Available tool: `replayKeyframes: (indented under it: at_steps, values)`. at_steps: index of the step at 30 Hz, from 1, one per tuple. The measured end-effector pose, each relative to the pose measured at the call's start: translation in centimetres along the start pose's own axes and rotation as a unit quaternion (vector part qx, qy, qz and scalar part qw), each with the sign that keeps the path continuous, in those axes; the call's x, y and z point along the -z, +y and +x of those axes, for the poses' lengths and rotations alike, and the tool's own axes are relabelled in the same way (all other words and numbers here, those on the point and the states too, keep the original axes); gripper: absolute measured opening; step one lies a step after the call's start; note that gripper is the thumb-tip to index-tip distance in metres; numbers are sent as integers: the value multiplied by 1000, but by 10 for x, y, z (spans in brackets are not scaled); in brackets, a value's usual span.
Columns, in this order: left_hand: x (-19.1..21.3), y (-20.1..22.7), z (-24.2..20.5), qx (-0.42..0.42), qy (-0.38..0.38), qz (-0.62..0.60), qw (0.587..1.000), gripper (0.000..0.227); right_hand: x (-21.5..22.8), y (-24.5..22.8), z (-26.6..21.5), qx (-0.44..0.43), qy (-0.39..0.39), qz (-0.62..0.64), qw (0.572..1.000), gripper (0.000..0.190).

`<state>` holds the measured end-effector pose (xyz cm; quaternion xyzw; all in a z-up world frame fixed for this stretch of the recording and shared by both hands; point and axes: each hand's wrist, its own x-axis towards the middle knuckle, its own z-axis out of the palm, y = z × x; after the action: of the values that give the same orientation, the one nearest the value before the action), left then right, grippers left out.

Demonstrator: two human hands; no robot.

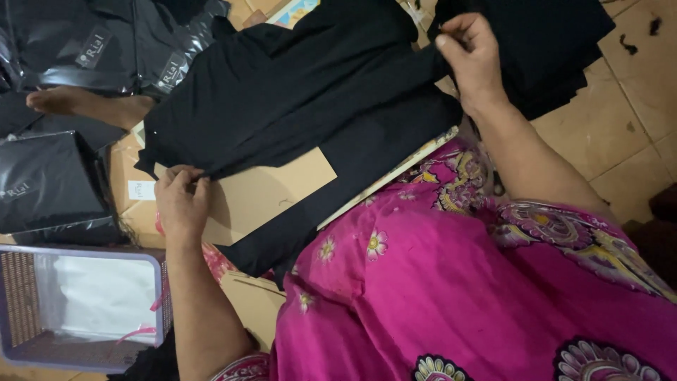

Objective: The person folds black garments using a rectangular cardboard template to ensure consistent sizing. They place the template on the fabric, fold the sides and bottom over it, then remove the template and stack the folded item. This process is repeated for multiple garments.

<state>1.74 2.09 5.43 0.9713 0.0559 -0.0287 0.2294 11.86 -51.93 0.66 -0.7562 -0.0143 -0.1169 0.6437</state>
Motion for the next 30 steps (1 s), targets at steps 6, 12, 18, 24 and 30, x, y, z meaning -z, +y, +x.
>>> replayKeyframes:
  at_steps: [6,12,18,24,30]
  values:
    - [-13,-26,6,-66,35,26,997,17,4,32,2,-100,-43,-42,993,23]
    - [-9,-18,6,-4,-6,41,999,21,21,-6,-22,92,-112,-250,957,48]
    - [-12,-21,6,-44,26,47,998,17,23,-2,-36,194,-183,-371,890,17]
    - [-15,-28,6,-11,4,49,999,20,16,-20,-22,134,-100,-183,969,7]
    - [-14,-34,11,-44,40,-13,998,15,5,-22,16,86,-9,-109,990,18]
